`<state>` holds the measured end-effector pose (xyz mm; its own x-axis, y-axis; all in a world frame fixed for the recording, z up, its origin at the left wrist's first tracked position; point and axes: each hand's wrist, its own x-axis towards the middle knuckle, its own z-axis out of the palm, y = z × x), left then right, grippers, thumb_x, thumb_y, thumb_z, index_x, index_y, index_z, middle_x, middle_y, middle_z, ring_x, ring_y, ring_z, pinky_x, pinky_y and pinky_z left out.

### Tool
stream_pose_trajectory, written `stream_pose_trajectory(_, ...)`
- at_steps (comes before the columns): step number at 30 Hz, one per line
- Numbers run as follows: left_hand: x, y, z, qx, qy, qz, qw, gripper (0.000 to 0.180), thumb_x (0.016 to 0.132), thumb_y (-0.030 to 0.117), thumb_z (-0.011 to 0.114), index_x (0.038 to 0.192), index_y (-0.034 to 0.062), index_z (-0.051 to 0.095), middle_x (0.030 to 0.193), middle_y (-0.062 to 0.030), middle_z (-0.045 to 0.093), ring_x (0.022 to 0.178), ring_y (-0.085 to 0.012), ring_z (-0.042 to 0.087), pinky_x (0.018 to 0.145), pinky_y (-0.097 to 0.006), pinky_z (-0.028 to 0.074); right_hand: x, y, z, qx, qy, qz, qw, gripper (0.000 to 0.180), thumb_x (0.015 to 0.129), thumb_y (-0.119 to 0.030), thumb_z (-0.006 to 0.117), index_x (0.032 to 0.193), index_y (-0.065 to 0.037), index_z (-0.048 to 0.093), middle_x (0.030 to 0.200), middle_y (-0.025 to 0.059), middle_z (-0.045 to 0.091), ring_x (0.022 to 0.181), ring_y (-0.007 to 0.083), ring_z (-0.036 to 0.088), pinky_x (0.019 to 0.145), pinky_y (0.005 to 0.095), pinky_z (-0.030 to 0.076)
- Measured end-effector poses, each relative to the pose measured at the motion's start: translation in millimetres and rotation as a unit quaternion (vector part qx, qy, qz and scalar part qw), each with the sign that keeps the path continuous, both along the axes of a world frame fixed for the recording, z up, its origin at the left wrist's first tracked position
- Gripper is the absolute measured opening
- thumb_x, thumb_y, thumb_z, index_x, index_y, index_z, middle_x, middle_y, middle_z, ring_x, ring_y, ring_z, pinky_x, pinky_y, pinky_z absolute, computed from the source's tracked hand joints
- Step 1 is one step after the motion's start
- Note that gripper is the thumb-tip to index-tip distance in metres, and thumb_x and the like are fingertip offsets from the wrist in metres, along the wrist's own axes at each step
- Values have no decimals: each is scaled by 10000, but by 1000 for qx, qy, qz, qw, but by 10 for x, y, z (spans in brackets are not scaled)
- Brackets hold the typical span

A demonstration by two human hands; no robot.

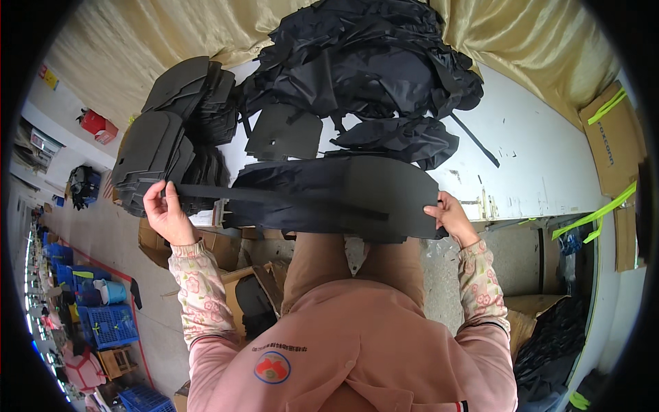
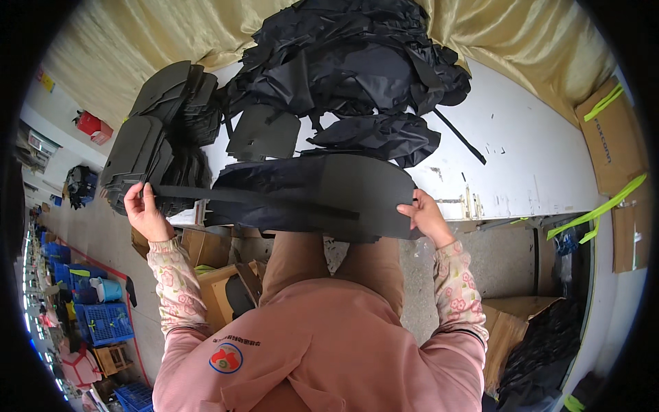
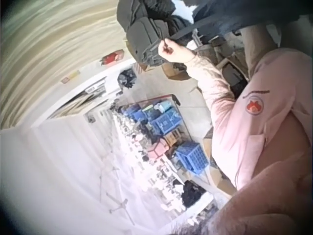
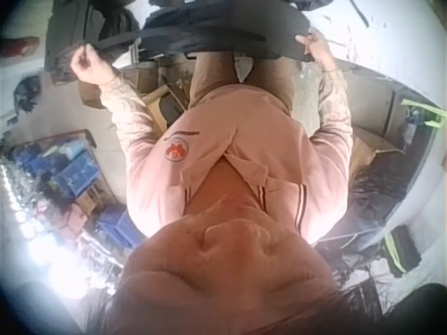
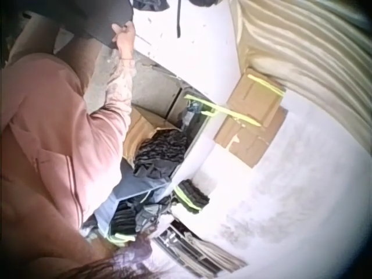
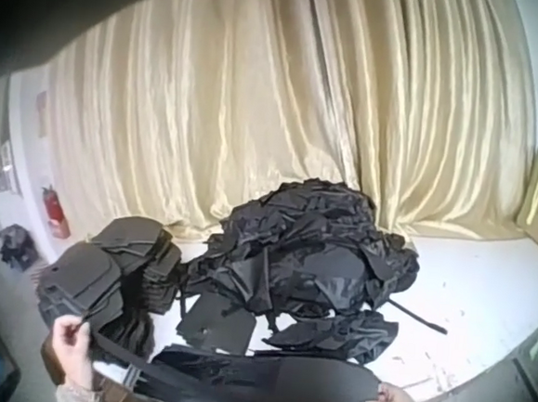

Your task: Inspecting and sorting black fabric or synthetic panels into boxes on a factory assembly line.

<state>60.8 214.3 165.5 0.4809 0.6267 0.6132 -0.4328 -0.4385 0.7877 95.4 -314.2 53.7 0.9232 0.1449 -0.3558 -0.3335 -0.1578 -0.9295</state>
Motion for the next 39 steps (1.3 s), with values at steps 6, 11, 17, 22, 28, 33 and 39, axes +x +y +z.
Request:
stream_pose_trajectory(6, 9, -338, -12, 374, 50, 168, 911, 147, 838, 18, 630, 981, 42, 610, 1047, -124, 589, 960, -275, 574, 882, -365, 440, -26, -146, -78, -20, 10, -14, 1000, 259, 827, -73, 689, 1039, -12, 553, 745, -4, 587, 492, 60, 480, 418, 198, 388)
stream_pose_trajectory(11, -320, -1281, -271, 44, 354, -436, 826, 174, 887, 75, 579, 1041, 39, 652, 980, -77, 653, 888, -162, 599, 795, -308, 486, -4, -139, -28, 25, 31, -15, 999, 243, 846, -71, 669, 1057, -17, 561, 814, 4, 631, 529, 40, 489, 449, 183, 403)
stream_pose_trajectory(17, -545, -2413, -1121, -529, 435, -614, 392, 398, 973, 289, 492, 1247, 0, 501, 1262, -143, 538, 1151, -237, 527, 1043, -391, 386, -73, -65, 195, 139, 66, -32, 988, 246, 864, -81, 658, 1083, -37, 554, 851, 15, 664, 596, 27, 546, 490, 155, 403)
stream_pose_trajectory(22, -315, -2743, -1165, -677, 285, -516, 441, 367, 959, 218, 519, 1255, 5, 480, 1287, -128, 515, 1199, -259, 489, 1068, -424, 369, -51, -73, 185, 126, 59, -22, 990, 242, 870, -75, 649, 1083, -30, 542, 834, 18, 662, 613, 33, 563, 488, 160, 403)
stream_pose_trajectory(28, -178, -2830, -1284, -678, 294, -498, 453, 324, 896, 52, 585, 1207, -6, 515, 1235, -110, 551, 1145, -248, 532, 1008, -401, 441, -73, -8, 152, 10, -18, -7, 1000, 238, 857, -35, 638, 1064, -16, 521, 815, 21, 651, 618, 38, 555, 493, 176, 403)
stream_pose_trajectory(33, -227, -2824, -1326, -664, 312, -496, 464, 285, 888, 39, 587, 1167, -10, 555, 1183, -105, 591, 1097, -235, 570, 982, -383, 467, -123, 104, 237, -38, -58, -19, 997, 252, 835, 7, 645, 1048, 1, 512, 809, 23, 629, 657, 44, 525, 548, 195, 411)
stream_pose_trajectory(39, -278, -2841, -1281, -642, 324, -508, 473, 272, 891, 81, 601, 1151, 5, 574, 1171, -94, 605, 1072, -210, 585, 961, -346, 477, -109, -4, 4, -109, -139, -16, 984, 269, 797, 19, 679, 1017, 19, 524, 759, 9, 580, 689, 72, 493, 643, 227, 430)
